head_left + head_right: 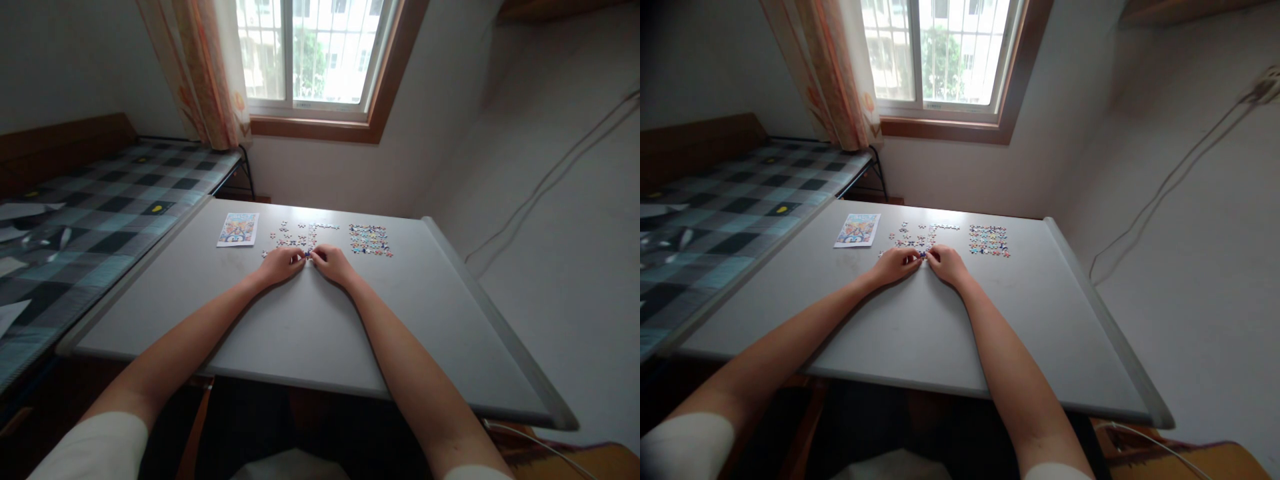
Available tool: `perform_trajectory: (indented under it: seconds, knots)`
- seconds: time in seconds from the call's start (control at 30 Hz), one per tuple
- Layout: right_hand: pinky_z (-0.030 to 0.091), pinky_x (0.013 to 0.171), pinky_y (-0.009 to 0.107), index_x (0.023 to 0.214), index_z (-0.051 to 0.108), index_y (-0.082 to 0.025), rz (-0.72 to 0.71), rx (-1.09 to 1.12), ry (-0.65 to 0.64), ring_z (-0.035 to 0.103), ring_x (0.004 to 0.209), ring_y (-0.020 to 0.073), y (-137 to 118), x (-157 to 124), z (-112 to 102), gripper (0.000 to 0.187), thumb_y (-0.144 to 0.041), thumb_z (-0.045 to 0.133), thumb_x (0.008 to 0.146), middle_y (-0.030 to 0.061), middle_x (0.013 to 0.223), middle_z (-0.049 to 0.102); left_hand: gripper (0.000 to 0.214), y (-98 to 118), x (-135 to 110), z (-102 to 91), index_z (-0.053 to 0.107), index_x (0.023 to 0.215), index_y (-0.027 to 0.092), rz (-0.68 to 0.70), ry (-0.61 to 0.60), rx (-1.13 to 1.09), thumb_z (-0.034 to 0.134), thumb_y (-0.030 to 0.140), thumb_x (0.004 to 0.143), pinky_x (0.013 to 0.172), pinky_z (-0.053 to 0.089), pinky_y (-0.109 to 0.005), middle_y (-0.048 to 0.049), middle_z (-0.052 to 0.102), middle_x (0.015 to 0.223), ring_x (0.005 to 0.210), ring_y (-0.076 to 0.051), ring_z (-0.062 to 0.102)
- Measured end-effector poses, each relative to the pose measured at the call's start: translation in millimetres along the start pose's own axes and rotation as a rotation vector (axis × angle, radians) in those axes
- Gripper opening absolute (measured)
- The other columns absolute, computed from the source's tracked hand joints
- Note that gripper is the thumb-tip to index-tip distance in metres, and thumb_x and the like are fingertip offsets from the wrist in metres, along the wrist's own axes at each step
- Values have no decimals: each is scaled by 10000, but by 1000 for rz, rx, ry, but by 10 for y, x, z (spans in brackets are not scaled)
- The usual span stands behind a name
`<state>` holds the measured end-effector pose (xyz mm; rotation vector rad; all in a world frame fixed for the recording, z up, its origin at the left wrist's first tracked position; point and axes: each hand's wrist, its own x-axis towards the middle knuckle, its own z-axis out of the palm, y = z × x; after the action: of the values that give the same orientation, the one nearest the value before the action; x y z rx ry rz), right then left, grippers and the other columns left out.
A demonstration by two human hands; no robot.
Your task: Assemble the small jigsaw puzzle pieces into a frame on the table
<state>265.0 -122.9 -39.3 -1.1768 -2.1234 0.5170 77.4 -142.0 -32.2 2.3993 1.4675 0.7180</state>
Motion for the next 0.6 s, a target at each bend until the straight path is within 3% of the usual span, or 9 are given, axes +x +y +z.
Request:
perform_trajectory:
  seconds: [0.6]
  knots:
    - [383,659,244,743,650,-164,8,-1,-3,529,676,129,-18,-3,-11,174,-223,526,851,32,737,646,258,-5,3,5,697,864,210,-6,3,3,512,388,843,565,359,-228,-17,685,729,622,-130,567]
